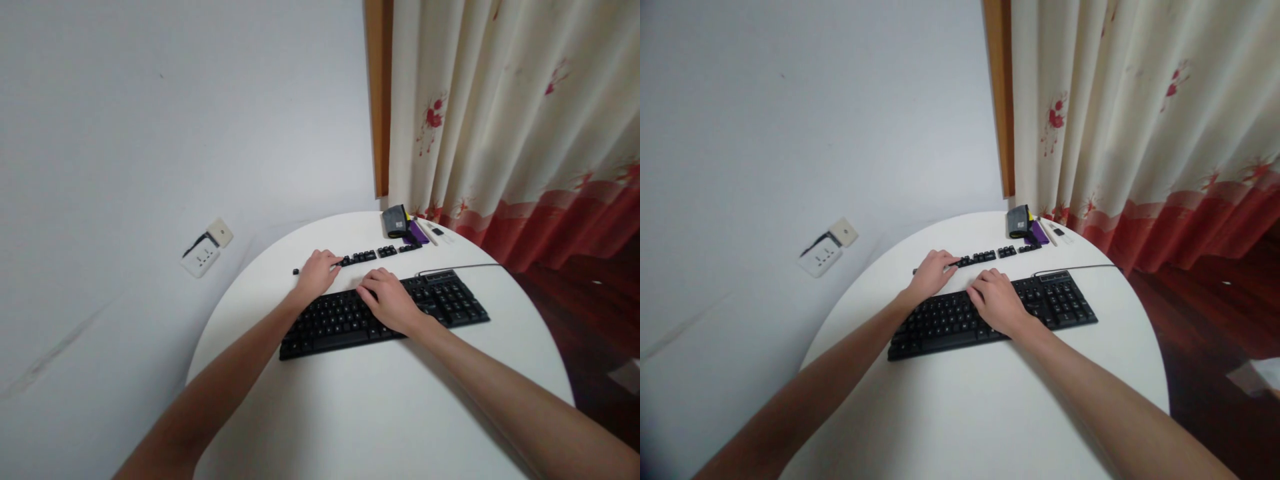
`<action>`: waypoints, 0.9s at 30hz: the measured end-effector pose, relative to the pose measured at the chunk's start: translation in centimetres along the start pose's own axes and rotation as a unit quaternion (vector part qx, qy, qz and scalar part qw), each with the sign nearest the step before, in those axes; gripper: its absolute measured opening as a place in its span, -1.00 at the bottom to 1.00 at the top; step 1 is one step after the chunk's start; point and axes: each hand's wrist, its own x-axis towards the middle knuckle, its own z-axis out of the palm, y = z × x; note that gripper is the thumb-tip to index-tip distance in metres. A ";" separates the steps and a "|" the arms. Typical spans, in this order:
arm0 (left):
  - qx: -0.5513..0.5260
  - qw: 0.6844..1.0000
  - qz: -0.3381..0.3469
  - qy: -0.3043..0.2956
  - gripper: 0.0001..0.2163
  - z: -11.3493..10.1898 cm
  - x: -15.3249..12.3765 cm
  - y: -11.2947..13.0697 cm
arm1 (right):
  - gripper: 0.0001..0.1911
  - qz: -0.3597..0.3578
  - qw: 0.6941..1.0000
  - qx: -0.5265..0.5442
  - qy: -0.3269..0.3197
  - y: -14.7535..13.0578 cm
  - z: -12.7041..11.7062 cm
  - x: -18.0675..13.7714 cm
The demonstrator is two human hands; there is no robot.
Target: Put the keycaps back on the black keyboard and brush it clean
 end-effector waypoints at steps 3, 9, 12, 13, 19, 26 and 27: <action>0.029 0.999 0.002 -0.022 -0.74 0.8 1.1 0.2 | -0.74 0.005 1.000 0.006 0.006 0.1 -0.1 0.0; 0.068 0.997 -0.004 -0.048 -0.73 1.5 1.1 0.4 | -0.73 0.003 1.000 0.002 0.011 0.0 -0.1 0.2; 0.065 0.997 -0.004 -0.046 -0.73 1.5 0.8 0.4 | -0.73 0.004 1.000 0.004 0.008 0.0 -0.1 0.2; 0.063 0.997 -0.003 -0.043 -0.74 1.5 0.7 0.3 | -0.73 0.005 1.000 0.006 0.008 0.0 -0.1 0.2; 0.052 0.998 -0.018 -0.021 -0.75 1.5 1.3 -0.1 | -0.73 0.010 1.000 0.010 0.005 0.2 0.0 0.1; 0.027 0.999 -0.019 -0.026 -0.83 2.0 1.9 -0.3 | -0.72 0.005 1.000 0.011 0.000 0.3 0.0 0.1; 0.023 0.999 -0.020 -0.024 -0.83 2.0 1.9 -0.3 | -0.72 0.005 1.000 0.011 0.002 0.3 0.0 0.1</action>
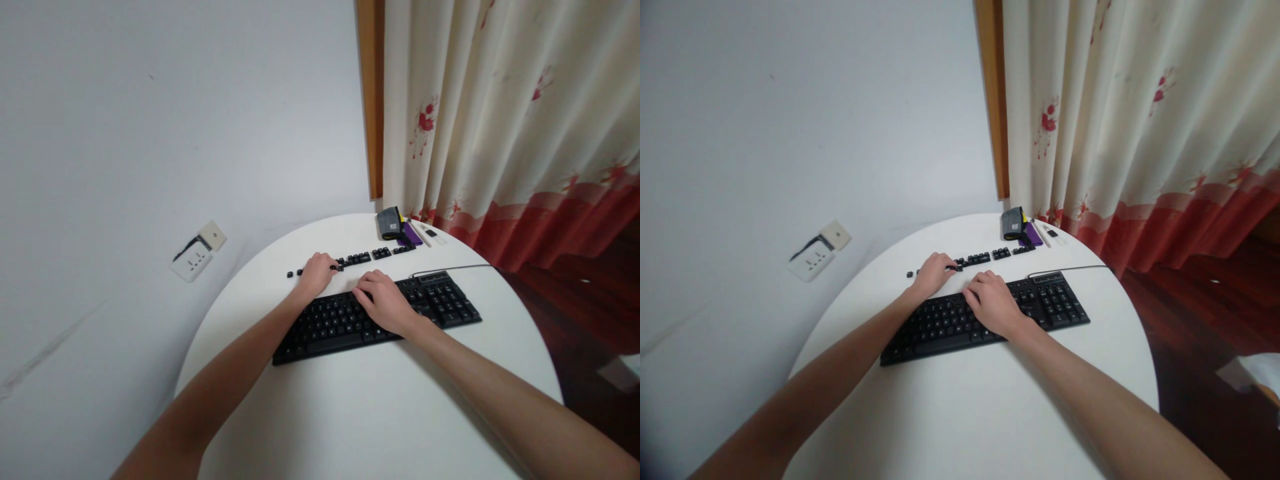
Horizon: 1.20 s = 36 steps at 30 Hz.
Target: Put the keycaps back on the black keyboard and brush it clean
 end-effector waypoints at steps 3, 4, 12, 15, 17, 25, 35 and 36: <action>-0.019 1.000 -0.002 0.003 -0.82 0.1 -0.1 -0.1 | -0.72 -0.001 1.000 0.002 0.001 0.0 0.0 0.0; -0.029 1.000 -0.002 0.003 -0.81 0.1 -0.1 -0.1 | -0.72 -0.001 1.000 0.003 0.001 0.0 0.0 0.0; -0.078 0.997 -0.017 -0.015 -0.82 0.7 0.4 0.1 | -0.73 -0.002 1.000 -0.002 0.000 0.0 0.0 0.0; -0.077 0.997 -0.020 -0.011 -0.84 0.8 0.4 0.1 | -0.73 0.000 1.000 0.000 0.002 0.0 0.0 0.0; -0.079 0.997 -0.016 -0.008 -0.85 0.5 0.1 0.3 | -0.77 0.001 1.000 0.004 0.003 0.2 0.1 0.0; -0.243 0.967 0.072 0.005 -0.84 -3.9 -4.5 3.5 | -0.85 0.008 0.996 0.076 0.056 0.7 0.3 0.1; -0.327 0.944 0.051 0.013 -0.86 -4.1 -7.5 4.2 | -0.92 -0.027 0.984 0.177 0.022 -0.1 0.6 -0.3; -0.335 0.941 0.036 0.021 -0.85 -3.8 -7.7 4.2 | -0.92 -0.022 0.983 0.179 0.024 0.0 0.7 -0.3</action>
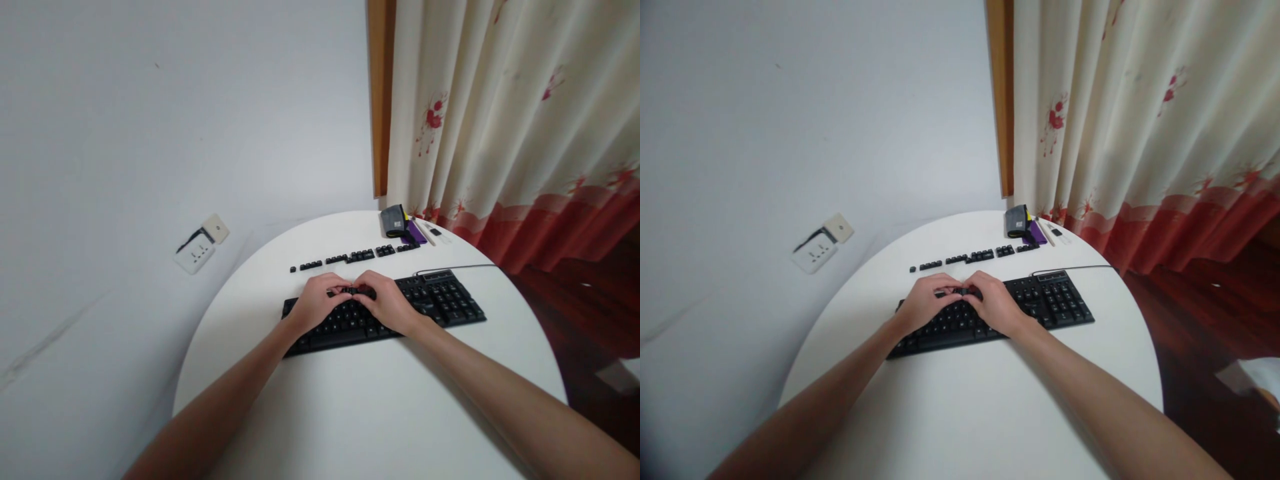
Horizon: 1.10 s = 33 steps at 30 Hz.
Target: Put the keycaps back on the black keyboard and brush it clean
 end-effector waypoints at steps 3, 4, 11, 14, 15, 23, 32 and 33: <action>-0.011 0.998 -0.039 0.038 -0.87 0.6 -0.5 -0.6 | -0.94 0.027 0.999 -0.012 0.022 0.3 0.1 0.0; -0.010 0.998 -0.047 0.046 -0.88 0.9 -0.7 -0.8 | -0.94 0.037 0.999 -0.018 0.032 0.5 0.2 0.1; 0.046 0.998 -0.025 0.027 -0.90 1.7 -0.8 -2.0 | -0.76 0.085 0.993 -0.038 0.068 1.4 0.5 0.3; 0.052 0.998 -0.012 0.018 -0.92 1.8 -0.8 -2.2 | -0.76 0.068 0.994 -0.066 0.062 1.4 0.5 0.2; 0.048 0.999 -0.006 0.014 -0.93 1.8 -0.9 -2.2 | -0.78 0.064 0.994 -0.072 0.058 1.4 0.5 0.2; 0.039 0.999 0.019 0.004 -0.89 1.6 -1.2 -2.1 | -0.84 0.080 0.992 -0.077 0.054 1.4 0.5 0.3; 0.031 0.999 0.016 0.022 -0.95 1.7 -1.1 -1.9 | -0.84 0.111 0.990 -0.070 0.042 1.5 0.7 0.1; 0.030 0.999 0.021 0.022 -0.94 1.7 -1.2 -1.9 | -0.84 0.110 0.991 -0.071 0.040 1.5 0.7 0.1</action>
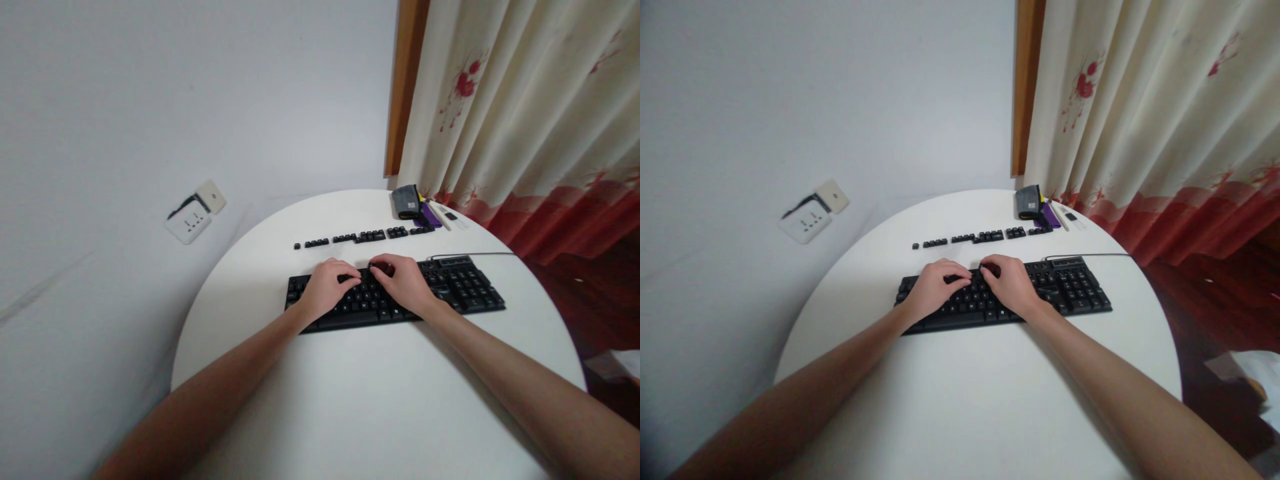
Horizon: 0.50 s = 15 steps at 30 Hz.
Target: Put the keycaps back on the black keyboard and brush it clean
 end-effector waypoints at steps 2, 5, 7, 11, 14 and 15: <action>-0.001 1.000 0.007 0.002 -0.93 0.0 0.0 0.0 | -0.84 -0.003 1.000 -0.001 -0.006 -0.1 0.0 0.0; -0.003 1.000 0.012 0.004 -0.92 0.0 0.0 0.0 | -0.85 -0.003 1.000 -0.003 -0.012 -0.1 -0.1 0.0; -0.007 1.000 0.011 0.005 -0.93 0.0 0.0 0.0 | -0.85 -0.001 1.000 -0.004 -0.013 0.0 -0.1 -0.1; -0.009 1.000 -0.002 0.012 -0.95 0.0 -0.1 0.0 | -0.85 -0.002 1.000 -0.003 -0.009 0.0 -0.1 -0.1; -0.025 0.999 -0.016 0.019 -0.94 0.0 -0.1 -0.1 | -0.86 -0.003 1.000 -0.004 -0.012 0.0 -0.2 -0.1; -0.029 0.999 -0.019 0.019 -0.94 0.0 -0.1 -0.1 | -0.86 -0.003 1.000 -0.004 -0.014 -0.1 -0.2 -0.1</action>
